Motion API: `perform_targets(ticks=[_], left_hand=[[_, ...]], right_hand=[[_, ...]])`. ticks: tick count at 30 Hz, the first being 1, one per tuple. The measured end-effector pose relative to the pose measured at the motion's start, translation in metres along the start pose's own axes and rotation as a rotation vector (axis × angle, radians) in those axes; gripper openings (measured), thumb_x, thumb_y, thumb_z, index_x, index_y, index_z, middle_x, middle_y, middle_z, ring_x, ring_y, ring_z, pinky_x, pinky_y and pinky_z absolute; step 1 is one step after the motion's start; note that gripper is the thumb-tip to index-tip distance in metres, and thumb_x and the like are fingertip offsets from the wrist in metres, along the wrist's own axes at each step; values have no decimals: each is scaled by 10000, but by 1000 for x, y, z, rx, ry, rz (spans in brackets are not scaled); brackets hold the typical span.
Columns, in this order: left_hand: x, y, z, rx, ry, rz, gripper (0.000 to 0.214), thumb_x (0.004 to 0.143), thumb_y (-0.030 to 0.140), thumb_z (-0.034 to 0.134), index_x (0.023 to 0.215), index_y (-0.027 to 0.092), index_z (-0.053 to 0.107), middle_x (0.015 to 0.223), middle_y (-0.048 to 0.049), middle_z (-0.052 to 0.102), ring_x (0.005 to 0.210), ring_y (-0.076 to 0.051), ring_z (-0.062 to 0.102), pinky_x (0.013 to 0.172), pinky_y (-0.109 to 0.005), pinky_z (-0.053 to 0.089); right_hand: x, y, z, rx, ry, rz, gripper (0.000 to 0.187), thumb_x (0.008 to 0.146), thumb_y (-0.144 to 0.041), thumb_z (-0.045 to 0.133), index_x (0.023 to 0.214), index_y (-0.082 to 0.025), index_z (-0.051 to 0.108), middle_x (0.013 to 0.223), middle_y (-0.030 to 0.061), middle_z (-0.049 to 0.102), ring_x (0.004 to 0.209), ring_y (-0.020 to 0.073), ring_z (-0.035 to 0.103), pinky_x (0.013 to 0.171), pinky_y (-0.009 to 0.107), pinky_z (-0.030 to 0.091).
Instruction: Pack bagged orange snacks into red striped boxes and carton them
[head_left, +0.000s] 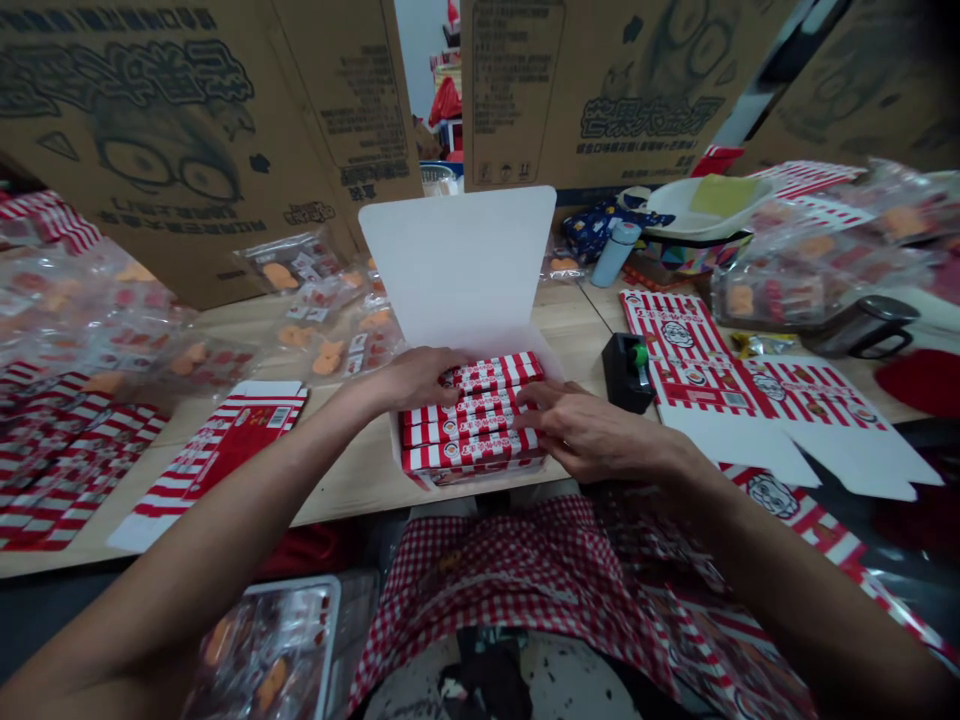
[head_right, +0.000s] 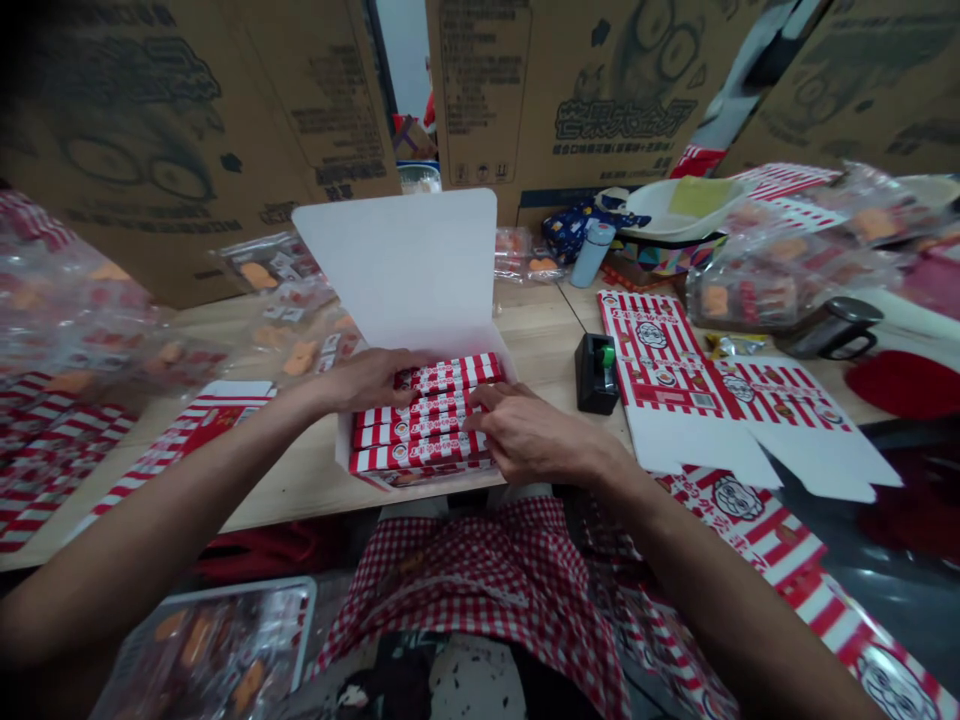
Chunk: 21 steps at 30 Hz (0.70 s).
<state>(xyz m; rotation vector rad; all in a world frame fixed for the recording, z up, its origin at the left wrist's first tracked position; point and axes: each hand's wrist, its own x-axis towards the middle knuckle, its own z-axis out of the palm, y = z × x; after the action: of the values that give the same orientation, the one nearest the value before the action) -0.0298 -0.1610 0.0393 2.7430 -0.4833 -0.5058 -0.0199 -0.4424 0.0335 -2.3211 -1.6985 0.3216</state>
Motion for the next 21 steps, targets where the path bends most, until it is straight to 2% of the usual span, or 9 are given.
perform_targets(ticks=[6,12,14,18,21], left_hand=[[1,-5,0,6,-7,27,628,837,338,554,1464,322,511,1440,-50,629,1245,-300,590,1024,-377,425],[2,-6,2,-4,11,35,647,835,330,544,1481,308,495,1482,-59,592,1268,-287,580,1050,-377,404],[2,-4,1,-7,-2,17,659,830,333,549,1486,321,489,1465,-51,608,1268,-291,579,1051,-374,403],[0,0,-2,-15,-8,9,691,818,326,565,1503,334,472,1416,-49,647,1280,-313,569,1056,-396,409],[-3,3,-1,-9,-3,37,682,832,319,561,1508,320,469,1418,-63,644,1302,-320,553,1069,-419,411]], right_hand=[[-4,3,3,56,27,5,349,876,-81,541,1150,-218,708,1244,121,642,1172,270,589,1063,464,446],[-6,-1,8,4,32,33,301,890,-98,526,1140,-176,674,1263,140,628,1199,280,571,1106,491,405],[-6,-3,11,-13,47,61,311,882,-119,556,1166,-186,661,1321,143,588,1262,294,528,1127,500,383],[-5,-7,14,-90,102,120,343,840,-158,641,1181,-192,642,1503,161,437,1441,352,344,1200,555,262],[-3,-8,13,-112,51,91,321,849,-125,603,1165,-180,622,1411,180,524,1378,333,429,1188,547,274]])
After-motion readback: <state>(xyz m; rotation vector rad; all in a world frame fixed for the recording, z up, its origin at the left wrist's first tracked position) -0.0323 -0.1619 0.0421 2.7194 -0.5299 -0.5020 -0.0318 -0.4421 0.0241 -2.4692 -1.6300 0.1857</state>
